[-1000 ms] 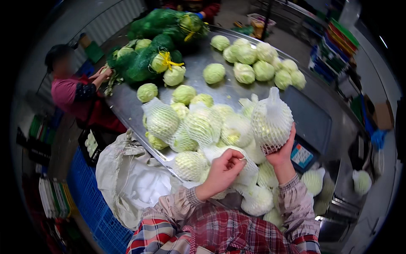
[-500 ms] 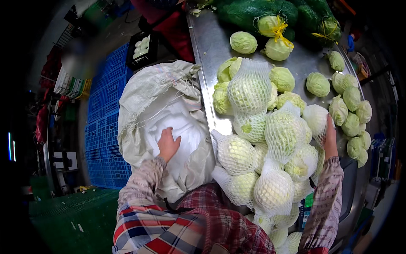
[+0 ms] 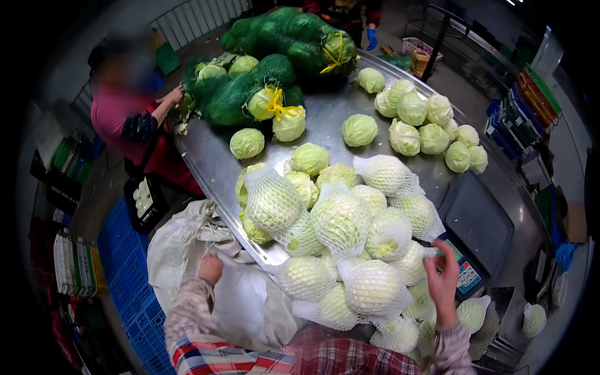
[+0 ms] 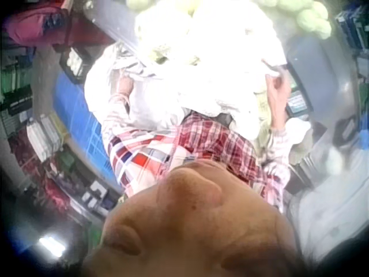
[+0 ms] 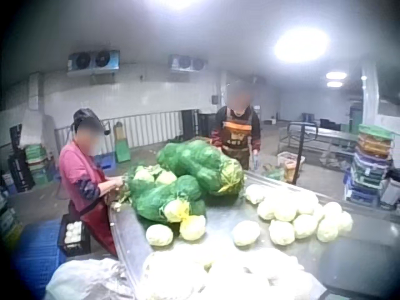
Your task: The person places individual cabbages into mesh nets by hand, weighs some of the cabbages on a digital scale, and piles the netted cabbages onto a metal table.
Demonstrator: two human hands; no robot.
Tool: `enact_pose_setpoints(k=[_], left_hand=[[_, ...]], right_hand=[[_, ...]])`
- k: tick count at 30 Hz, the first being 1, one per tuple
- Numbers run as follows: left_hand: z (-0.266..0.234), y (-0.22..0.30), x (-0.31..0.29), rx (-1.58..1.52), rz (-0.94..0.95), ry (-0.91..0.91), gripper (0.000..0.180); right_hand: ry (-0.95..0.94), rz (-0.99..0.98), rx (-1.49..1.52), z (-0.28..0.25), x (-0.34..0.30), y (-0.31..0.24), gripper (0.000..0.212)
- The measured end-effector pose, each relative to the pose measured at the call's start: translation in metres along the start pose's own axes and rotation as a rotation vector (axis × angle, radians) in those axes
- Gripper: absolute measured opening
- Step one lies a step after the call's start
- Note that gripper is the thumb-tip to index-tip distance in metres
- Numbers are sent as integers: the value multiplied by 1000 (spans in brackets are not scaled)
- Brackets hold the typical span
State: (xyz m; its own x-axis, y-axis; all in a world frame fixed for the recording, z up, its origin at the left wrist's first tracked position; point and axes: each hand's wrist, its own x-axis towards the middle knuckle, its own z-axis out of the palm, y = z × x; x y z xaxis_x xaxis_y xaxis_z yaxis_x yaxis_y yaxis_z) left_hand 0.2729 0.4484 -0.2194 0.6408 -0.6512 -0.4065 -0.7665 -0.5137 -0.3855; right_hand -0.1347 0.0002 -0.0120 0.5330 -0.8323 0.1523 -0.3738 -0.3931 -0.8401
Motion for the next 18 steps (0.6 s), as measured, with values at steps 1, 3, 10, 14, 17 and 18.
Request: enact_pose_setpoints(k=[1,3,10,14,17,18], left_hand=[[-19,9,-14,35,88,-160,20],[-83,26,-42,-76,174,-72,20],[-328,67,-68,-884,378,239,25],[-400,145,-99,-1634,755,72,24],[-417,176,-84,-1818,852,81,24],[-426,171,-72,-1772,856,69,22]], right_hand=[[29,54,23,-6,-23,-5,39],[72,107,97,-9,-56,-18,32],[-268,-470,3,23,-71,-94,41],[-177,-259,528,82,-68,-72,50],[-141,-488,368,28,-31,-103,46],[-113,-241,548,9,-17,-103,43]])
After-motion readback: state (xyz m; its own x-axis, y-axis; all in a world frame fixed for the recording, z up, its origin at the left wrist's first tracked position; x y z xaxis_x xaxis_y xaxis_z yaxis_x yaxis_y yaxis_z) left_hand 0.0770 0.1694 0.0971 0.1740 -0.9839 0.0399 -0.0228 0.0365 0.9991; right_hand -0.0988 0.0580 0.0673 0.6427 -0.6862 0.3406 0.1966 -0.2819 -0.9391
